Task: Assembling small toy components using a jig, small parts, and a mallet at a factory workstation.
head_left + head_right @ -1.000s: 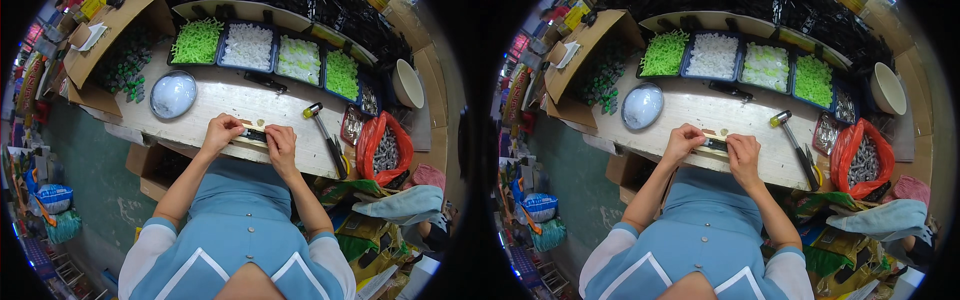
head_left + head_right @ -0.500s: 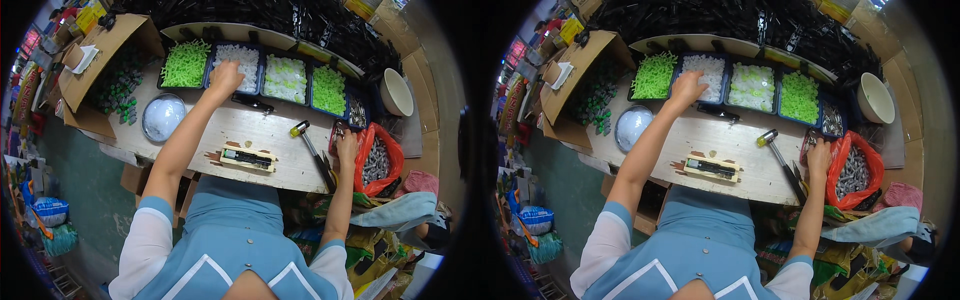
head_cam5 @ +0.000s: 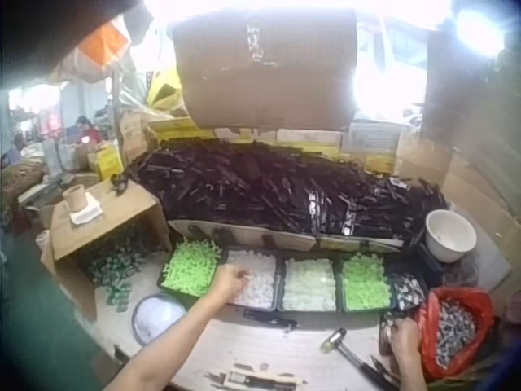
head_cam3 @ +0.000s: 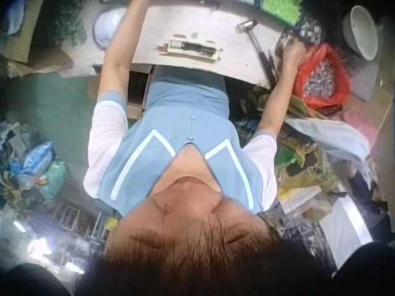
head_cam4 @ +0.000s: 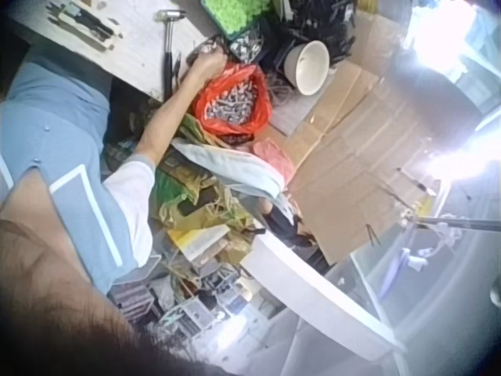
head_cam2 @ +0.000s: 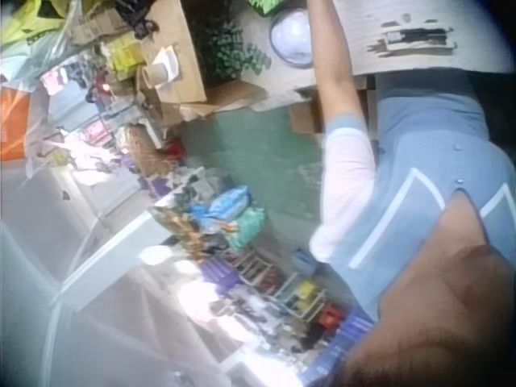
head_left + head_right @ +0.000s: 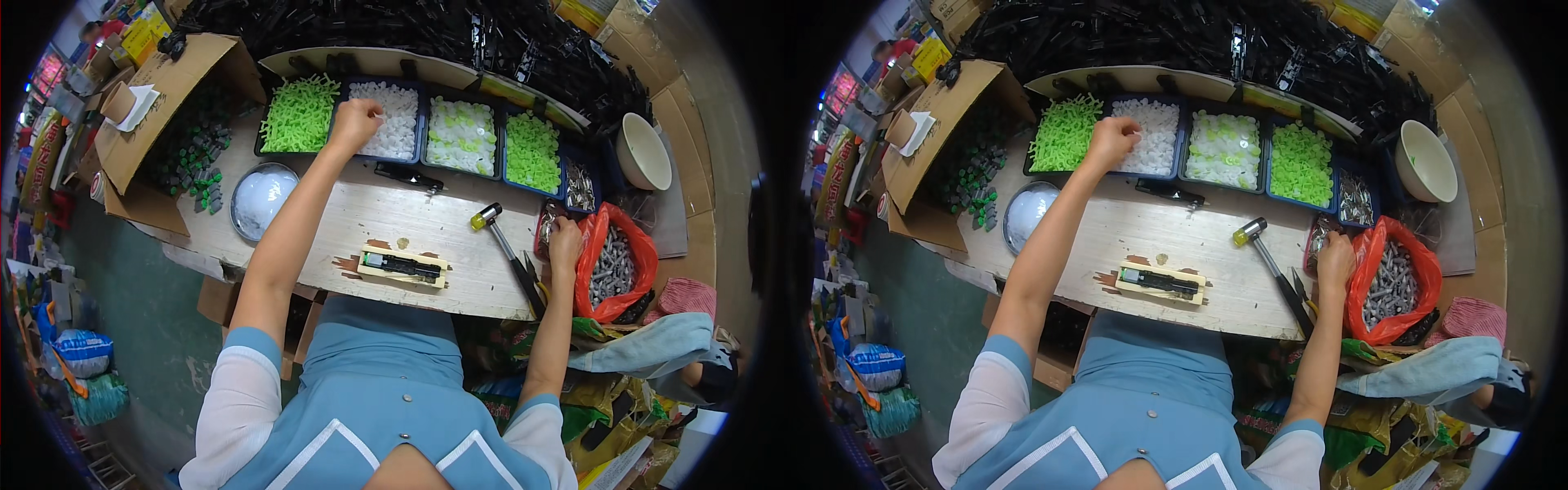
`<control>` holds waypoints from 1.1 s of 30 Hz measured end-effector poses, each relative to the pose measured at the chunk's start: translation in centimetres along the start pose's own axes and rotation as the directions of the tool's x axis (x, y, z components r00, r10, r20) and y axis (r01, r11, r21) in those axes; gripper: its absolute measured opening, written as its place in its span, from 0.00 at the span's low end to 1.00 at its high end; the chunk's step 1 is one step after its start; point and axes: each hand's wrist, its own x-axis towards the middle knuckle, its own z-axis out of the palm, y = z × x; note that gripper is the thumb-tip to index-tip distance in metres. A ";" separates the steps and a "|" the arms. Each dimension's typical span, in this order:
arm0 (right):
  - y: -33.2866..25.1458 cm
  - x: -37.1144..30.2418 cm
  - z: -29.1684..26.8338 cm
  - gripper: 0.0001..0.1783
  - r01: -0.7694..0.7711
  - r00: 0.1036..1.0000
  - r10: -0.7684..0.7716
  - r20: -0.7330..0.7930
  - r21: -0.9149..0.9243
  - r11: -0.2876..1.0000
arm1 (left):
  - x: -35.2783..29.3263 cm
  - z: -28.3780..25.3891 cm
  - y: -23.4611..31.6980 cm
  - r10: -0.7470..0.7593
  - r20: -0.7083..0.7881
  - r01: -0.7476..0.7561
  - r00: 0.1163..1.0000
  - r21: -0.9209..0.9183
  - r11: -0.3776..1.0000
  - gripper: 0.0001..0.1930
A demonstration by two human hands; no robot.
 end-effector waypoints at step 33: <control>-17.5 -9.8 -6.6 0.03 0.174 0.701 -0.709 0.083 0.944 0.282 | -23.3 -1.3 5.7 -0.005 0.508 0.478 0.862 -0.809 0.342 0.18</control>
